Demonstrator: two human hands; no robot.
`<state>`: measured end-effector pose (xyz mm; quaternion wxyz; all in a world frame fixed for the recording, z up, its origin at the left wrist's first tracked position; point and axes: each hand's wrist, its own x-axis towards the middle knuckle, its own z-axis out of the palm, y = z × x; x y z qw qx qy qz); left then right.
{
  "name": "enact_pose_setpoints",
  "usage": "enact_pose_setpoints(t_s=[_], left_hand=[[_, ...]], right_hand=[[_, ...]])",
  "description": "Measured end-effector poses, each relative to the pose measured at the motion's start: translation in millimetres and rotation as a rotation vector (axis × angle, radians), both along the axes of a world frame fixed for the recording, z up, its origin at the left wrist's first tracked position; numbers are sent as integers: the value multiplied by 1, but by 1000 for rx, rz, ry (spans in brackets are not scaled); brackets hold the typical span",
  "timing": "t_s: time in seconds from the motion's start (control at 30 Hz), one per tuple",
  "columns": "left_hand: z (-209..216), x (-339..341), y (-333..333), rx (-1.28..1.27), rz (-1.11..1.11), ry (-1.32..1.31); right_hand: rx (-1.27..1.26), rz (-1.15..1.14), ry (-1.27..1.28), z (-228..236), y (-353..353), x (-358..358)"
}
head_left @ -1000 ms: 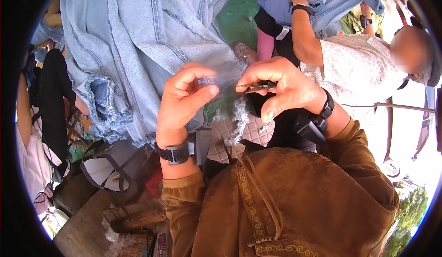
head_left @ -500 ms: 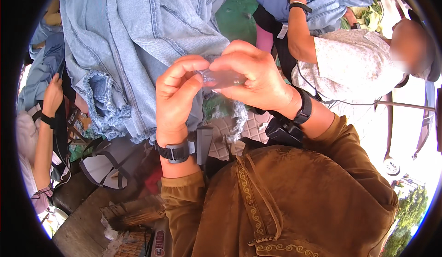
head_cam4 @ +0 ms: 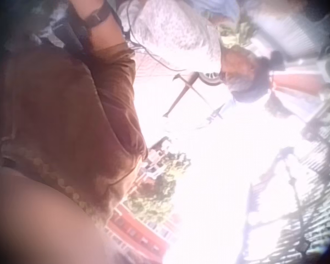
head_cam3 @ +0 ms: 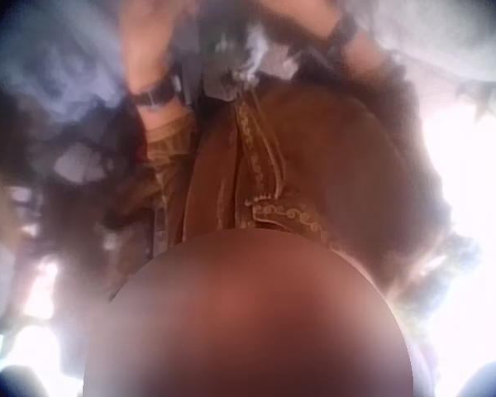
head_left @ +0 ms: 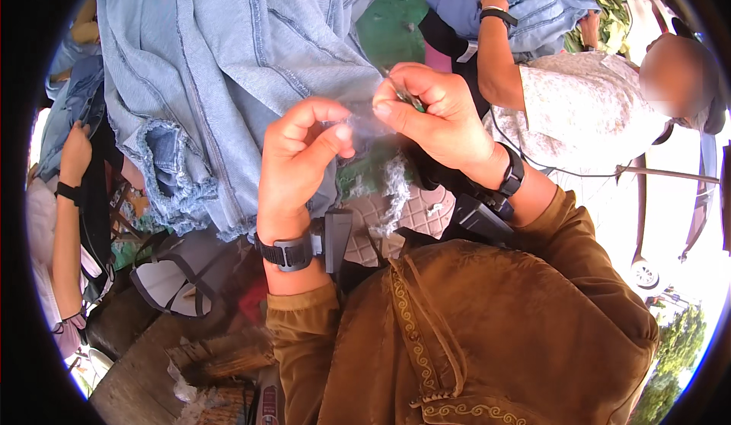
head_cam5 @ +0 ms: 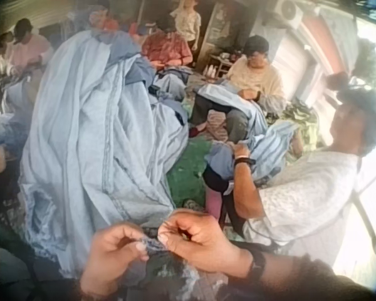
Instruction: The person uses a small metal tool to scrape and pull threads from the hem of a light blue denim garment to create a frayed edge. The person repeatedly scrapes and pulls at the fabric while holding the garment steady.
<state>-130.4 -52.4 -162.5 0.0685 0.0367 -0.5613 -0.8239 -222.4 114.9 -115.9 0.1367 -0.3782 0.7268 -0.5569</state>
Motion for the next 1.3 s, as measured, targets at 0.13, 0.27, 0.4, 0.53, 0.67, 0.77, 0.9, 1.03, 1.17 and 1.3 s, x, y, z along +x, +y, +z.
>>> enact_pose_setpoints(t_s=[0.13, 0.27, 0.4, 0.53, 0.67, 0.77, 0.9, 1.03, 1.17, 1.3], left_hand=[[-3, -2, 1, 31, -44, 25], [-8, -3, -1, -9, -90, 19], [-6, -2, -1, -52, -97, -31], [-2, -2, -1, -91, -107, -56], [-1, 0, -4, -63, -88, -66], [-2, 2, -4, -25, -72, -58], [-3, 1, -6, -12, -91, -36], [-4, 0, -3, -4, -97, -26], [-8, -2, 2, -76, -74, 16], [-4, -3, -2, -89, -130, -83]], right_hand=[[47, 4, 345, -5, -8, 0], [55, -22, 479, -9, -12, 1], [119, 69, 630, -3, -11, -2], [76, 22, 621, -9, -12, -9], [-2, 46, 472, -1, -7, -6], [-2, -10, 454, 1, -3, -9], [33, 75, 295, 2, 1, -12], [116, 145, 304, 0, -3, -10], [166, 149, 429, -2, -8, -4], [69, -11, 540, -18, -14, -9]])
